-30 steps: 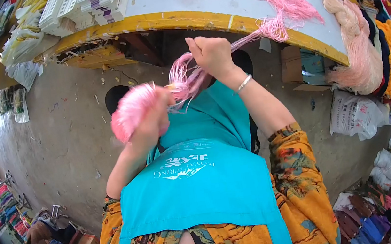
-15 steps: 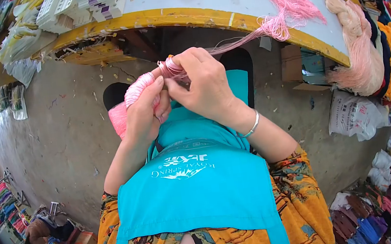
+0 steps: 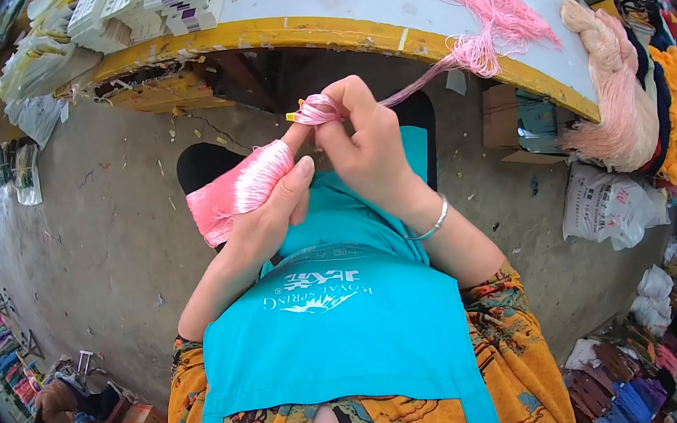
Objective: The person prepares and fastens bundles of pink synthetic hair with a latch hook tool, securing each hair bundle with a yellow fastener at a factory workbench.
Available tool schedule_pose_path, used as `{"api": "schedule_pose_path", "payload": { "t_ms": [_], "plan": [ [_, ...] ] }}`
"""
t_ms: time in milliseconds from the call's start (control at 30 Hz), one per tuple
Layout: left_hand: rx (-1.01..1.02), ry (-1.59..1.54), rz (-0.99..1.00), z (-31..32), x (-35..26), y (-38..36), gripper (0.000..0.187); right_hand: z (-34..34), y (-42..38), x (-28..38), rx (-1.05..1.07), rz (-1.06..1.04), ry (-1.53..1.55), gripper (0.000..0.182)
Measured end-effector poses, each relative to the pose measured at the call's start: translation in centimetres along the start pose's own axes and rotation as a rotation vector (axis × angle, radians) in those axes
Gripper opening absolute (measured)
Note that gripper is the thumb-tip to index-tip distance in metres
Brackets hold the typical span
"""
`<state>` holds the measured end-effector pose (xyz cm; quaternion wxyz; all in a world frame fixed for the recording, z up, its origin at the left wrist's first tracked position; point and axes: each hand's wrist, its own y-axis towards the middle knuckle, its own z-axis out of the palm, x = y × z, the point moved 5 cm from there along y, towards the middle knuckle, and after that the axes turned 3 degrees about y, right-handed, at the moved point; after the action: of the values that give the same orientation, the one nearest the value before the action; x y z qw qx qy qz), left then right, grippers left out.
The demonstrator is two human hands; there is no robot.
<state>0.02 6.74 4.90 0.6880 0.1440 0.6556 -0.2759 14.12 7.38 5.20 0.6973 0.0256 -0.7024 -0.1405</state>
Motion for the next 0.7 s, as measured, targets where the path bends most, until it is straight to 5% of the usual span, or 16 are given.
{"api": "schedule_pose_path", "payload": {
  "t_ms": [67,200,400,467,700],
  "plan": [
    [-0.041,0.07,0.139,-0.4,-0.1,0.2,0.041,-1.1,0.7,0.3,0.078,0.064,0.041,0.009],
    [-0.111,0.01,0.109,-1.5,-1.0,0.4,0.028,-2.2,1.7,1.7,0.307,0.526,0.481,0.006],
    [0.126,-0.315,-0.081,-0.6,0.1,2.0,0.049,-0.8,1.9,4.3,0.509,0.536,0.304,0.006],
    [0.252,-0.41,-0.171,-0.3,0.6,1.7,0.048,-0.8,2.2,4.6,0.499,0.492,0.24,0.007],
    [0.176,-0.324,-0.177,-1.7,-0.5,0.7,0.027,-1.8,2.0,3.3,0.516,0.51,0.039,0.013]
  ]
}}
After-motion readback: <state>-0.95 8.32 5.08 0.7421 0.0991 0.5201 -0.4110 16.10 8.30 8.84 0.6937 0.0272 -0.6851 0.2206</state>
